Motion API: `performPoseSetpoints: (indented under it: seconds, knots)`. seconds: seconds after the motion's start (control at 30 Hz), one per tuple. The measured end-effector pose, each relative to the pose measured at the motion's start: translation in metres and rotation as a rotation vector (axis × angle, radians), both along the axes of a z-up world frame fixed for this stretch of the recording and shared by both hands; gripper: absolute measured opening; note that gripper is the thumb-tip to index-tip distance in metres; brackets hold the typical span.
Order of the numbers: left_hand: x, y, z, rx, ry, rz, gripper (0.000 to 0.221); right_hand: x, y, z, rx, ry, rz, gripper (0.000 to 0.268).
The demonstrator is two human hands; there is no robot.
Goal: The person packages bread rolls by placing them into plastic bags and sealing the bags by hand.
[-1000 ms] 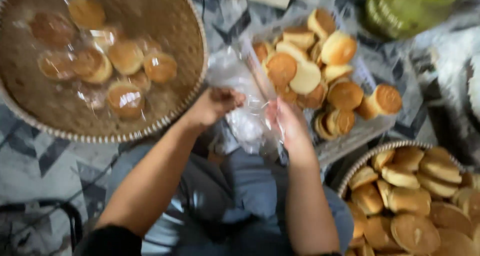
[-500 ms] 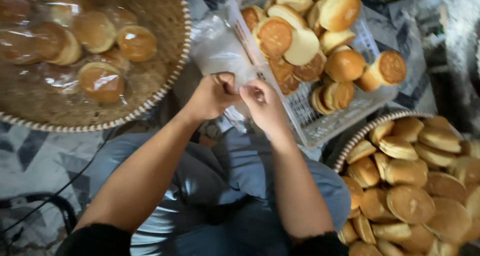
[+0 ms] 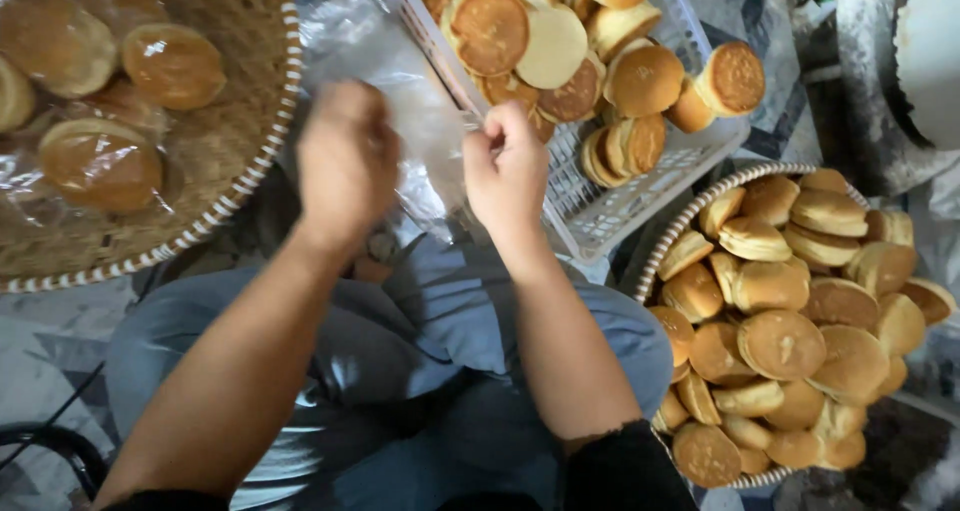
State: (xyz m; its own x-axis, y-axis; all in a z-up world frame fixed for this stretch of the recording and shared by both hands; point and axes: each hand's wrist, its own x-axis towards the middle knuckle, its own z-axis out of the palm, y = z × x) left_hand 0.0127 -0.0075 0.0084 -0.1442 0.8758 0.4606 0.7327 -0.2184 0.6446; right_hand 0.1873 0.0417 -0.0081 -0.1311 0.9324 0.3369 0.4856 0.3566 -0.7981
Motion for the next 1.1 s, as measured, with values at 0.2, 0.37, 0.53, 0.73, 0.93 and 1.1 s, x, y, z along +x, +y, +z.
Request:
performPoseSetpoints:
  seconds: [0.2,0.37,0.53,0.73,0.93,1.1]
  knots:
    - [-0.03,0.007,0.009,-0.013,-0.309,-0.267,0.013,0.018,0.025,-0.004,-0.404,0.501,0.05,0.022]
    - [-0.031,0.002,0.0,-0.081,-0.061,-0.141,0.024,0.085,0.064,-0.011,-0.569,1.135,-0.44,0.05]
    - [-0.026,0.003,0.002,-0.04,-0.096,-0.04,0.036,0.127,0.082,-0.074,-0.425,0.071,-1.024,0.095]
    - [-0.032,-0.001,0.002,-0.072,-0.134,-0.012,0.03,0.216,0.117,-0.18,-0.101,0.038,-0.794,0.071]
    - [-0.024,0.006,-0.001,-0.037,-0.139,0.023,0.028,0.165,0.06,-0.027,-0.774,1.435,-0.172,0.056]
    - [-0.009,0.008,-0.021,0.004,-0.015,-0.036,0.036,0.095,0.014,0.04,-0.925,1.444,0.358,0.057]
